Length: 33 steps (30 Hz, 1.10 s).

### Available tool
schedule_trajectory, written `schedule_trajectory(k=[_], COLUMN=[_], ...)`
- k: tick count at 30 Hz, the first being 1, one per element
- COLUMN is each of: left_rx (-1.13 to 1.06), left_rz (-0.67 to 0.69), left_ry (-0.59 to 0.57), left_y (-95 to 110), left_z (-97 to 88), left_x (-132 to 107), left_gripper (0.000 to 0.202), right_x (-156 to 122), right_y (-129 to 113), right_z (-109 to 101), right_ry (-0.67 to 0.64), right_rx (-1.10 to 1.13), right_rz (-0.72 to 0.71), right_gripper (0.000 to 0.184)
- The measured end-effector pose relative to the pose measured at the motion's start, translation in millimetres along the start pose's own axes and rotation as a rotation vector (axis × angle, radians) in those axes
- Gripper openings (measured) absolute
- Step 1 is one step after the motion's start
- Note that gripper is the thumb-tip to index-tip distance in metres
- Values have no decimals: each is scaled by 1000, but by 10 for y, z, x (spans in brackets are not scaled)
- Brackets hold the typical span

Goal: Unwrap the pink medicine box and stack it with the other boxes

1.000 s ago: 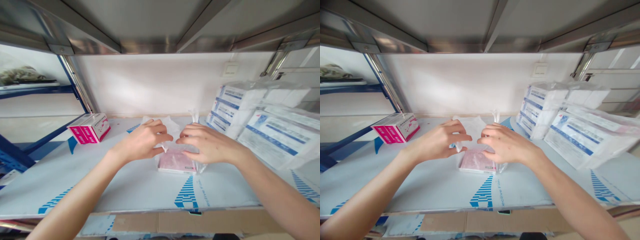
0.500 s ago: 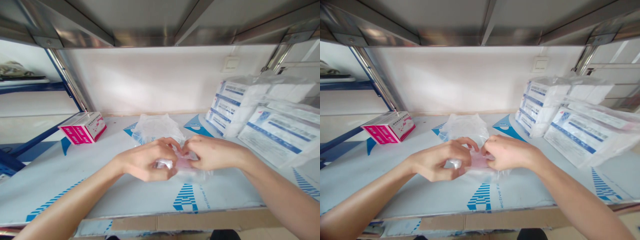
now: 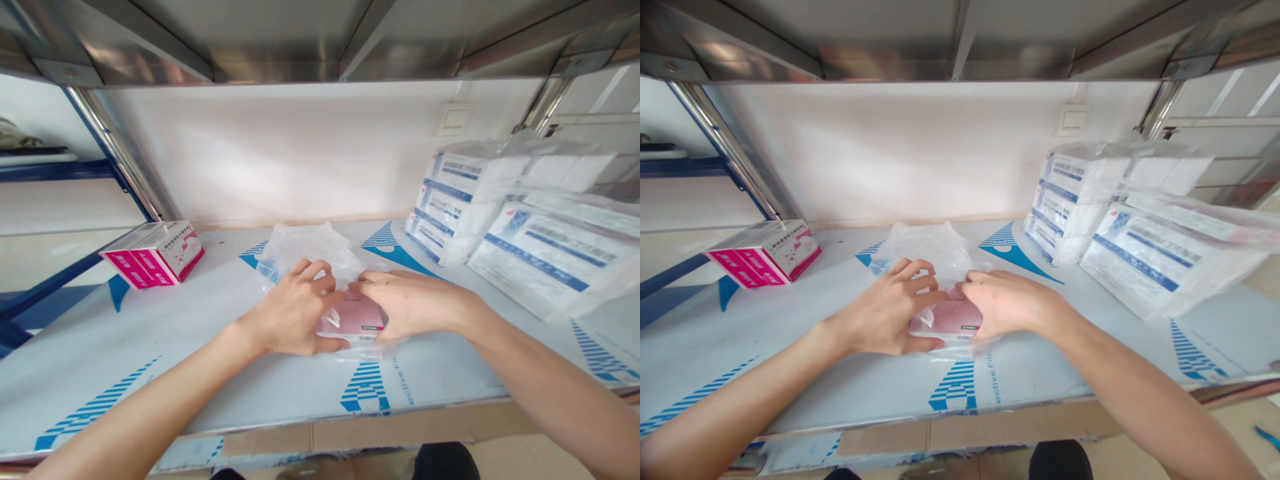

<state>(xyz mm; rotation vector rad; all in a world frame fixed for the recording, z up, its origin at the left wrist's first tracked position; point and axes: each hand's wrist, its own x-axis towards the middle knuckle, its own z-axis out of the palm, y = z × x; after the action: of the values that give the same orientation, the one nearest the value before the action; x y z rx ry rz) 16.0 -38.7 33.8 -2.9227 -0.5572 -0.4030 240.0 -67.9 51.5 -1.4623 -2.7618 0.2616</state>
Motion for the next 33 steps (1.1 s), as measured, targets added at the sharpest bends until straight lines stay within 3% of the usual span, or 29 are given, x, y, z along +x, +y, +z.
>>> schedule_trajectory(k=[6, 14, 21, 27, 33], left_rx=[-93, -140, -129, -95, -89], left_rz=[99, 0, -120, -184, -208], left_ry=[59, 19, -28, -37, -9], left_y=[13, -60, -102, -133, -105], left_z=[80, 192, 259, 187, 137], left_x=[0, -39, -64, -53, -43], left_gripper=[45, 56, 76, 79, 71], right_x=[61, 81, 11, -3, 104], right_y=[-14, 54, 63, 79, 240], right_z=[12, 61, 71, 26, -35], right_ry=[34, 99, 19, 136, 42], right_rx=[17, 6, 5, 10, 308], right_rz=[-23, -12, 42, 10, 23], right_gripper=[65, 58, 61, 70, 56])
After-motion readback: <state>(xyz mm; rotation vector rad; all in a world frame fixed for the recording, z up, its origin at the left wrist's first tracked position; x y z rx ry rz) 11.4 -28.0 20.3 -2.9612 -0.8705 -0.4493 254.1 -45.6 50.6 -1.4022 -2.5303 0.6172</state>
